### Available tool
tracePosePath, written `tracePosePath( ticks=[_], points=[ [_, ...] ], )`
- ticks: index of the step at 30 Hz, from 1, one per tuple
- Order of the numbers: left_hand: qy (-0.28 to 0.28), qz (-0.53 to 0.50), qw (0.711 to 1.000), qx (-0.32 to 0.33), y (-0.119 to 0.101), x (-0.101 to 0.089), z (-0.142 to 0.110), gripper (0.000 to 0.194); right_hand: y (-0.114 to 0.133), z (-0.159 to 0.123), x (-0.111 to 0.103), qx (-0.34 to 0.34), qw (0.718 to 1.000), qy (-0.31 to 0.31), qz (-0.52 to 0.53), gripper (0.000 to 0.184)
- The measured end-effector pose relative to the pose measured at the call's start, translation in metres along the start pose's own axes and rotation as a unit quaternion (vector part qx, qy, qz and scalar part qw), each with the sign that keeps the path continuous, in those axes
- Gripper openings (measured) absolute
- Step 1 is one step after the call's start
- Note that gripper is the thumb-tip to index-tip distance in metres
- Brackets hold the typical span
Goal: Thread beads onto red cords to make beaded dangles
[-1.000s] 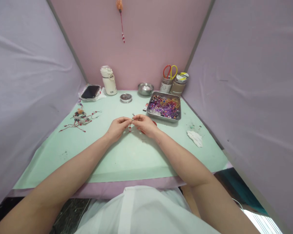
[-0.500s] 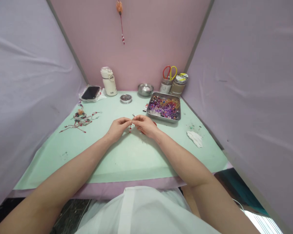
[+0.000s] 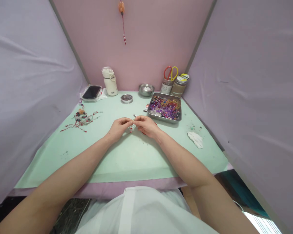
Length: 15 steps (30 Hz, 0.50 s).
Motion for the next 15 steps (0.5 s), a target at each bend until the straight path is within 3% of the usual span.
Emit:
tracePosePath(
  ticks=[9, 15],
  points=[
    [-0.01, 0.034, 0.999, 0.039, -0.0023, 0.0015, -0.0012, 0.023, 0.0002, 0.0001, 0.0008, -0.004, 1.0, -0.015, -0.001, 0.03],
    [0.018, -0.045, 0.999, -0.022, 0.0029, 0.0033, 0.0007, 0.02, 0.002, -0.0017, 0.0043, -0.049, 0.997, -0.034, -0.043, 0.033]
  ],
)
Point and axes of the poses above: each hand's wrist, its own z-axis towards the middle knuckle, its own x-axis out of the palm, y = z × x, the point moved 2 cm from there along z, towards the middle knuckle, and after that the axes turned 9 degrees about z, right-handed, at the moved point
